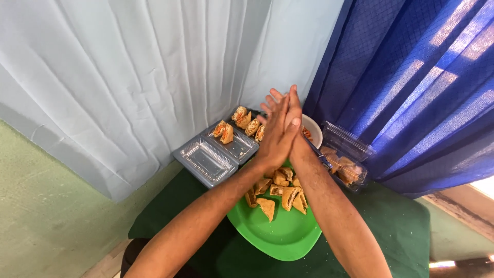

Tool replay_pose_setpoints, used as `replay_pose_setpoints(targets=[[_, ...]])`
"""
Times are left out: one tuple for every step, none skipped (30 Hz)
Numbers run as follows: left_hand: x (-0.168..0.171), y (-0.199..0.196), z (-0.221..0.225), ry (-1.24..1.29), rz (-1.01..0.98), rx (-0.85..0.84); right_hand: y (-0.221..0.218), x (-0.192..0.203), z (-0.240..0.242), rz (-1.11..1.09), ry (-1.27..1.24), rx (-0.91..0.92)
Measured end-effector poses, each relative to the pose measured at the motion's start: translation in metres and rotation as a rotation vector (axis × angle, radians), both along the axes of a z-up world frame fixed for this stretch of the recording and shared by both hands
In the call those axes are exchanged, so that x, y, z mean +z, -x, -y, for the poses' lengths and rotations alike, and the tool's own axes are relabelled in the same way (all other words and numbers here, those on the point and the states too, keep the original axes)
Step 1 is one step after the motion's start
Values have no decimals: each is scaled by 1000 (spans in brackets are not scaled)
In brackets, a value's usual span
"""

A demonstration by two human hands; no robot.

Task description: Stuffing fried tofu pockets with a vegetable mixture using metal tongs

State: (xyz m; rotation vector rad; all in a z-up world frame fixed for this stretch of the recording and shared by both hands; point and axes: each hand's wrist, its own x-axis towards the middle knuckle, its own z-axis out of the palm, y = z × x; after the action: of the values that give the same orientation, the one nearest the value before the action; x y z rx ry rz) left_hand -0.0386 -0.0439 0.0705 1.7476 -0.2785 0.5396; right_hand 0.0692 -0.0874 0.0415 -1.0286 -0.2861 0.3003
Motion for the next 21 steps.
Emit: replay_pose_setpoints(targets=[[-2, -7, -7, 5, -1, 1, 9, 7, -3, -1, 5, 1], [-4, -13, -14, -32, 17, -3, 18, 13, -6, -16, -36, 34], [-5, -20, -22, -71, 36, -5, 27, 20, -9, -30, -79, 67], [-10, -26, -28, -69, 36, -4, 36, 27, -9, -31, -77, 69], [-13, -34, -35, -127, 13, 33, 44, 35, -10, -41, -121, 104], [-15, -41, -42, -185, -9, 71, 53, 44, -11, -52, -165, 140], [-12, -43, -49, -182, -7, 78, 62, 52, -12, -50, -162, 147], [-8, -45, -56, -156, -58, 82, 71, 59, -13, -62, -203, 186], [-5, -46, -63, -133, -112, 83, 81, 66, -13, -77, -248, 222], [-9, -49, -68, -132, -112, 87, 84, 66, -13, -78, -247, 226], [-12, -54, -74, -159, -187, 118, 86, 67, -12, -97, -238, 215], [-14, -58, -79, -185, -261, 149, 87, 68, -11, -116, -228, 203], [-19, -62, -82, -185, -261, 150, 93, 75, -9, -116, -229, 204], [-24, -67, -85, -140, -311, 170, 98, 82, -8, -70, -183, 176], [-29, -71, -88, -94, -363, 189, 104, 88, -7, -26, -136, 147], [-27, -67, -86, -92, -363, 189, 108, 90, -7, -26, -134, 148], [-26, -62, -85, 111, -406, 128, 111, 92, -8, 102, -124, 111], [-24, -57, -83, 315, -445, 65, 115, 94, -9, 231, -113, 73], [-3, -43, -75, 317, -447, 66, 116, 87, -12, 229, -112, 75], [19, -28, -67, 599, -544, -14, 118, 79, -15, 550, 122, -57], [42, -14, -59, 881, -632, -98, 119, 72, -19, 868, 359, -194]])
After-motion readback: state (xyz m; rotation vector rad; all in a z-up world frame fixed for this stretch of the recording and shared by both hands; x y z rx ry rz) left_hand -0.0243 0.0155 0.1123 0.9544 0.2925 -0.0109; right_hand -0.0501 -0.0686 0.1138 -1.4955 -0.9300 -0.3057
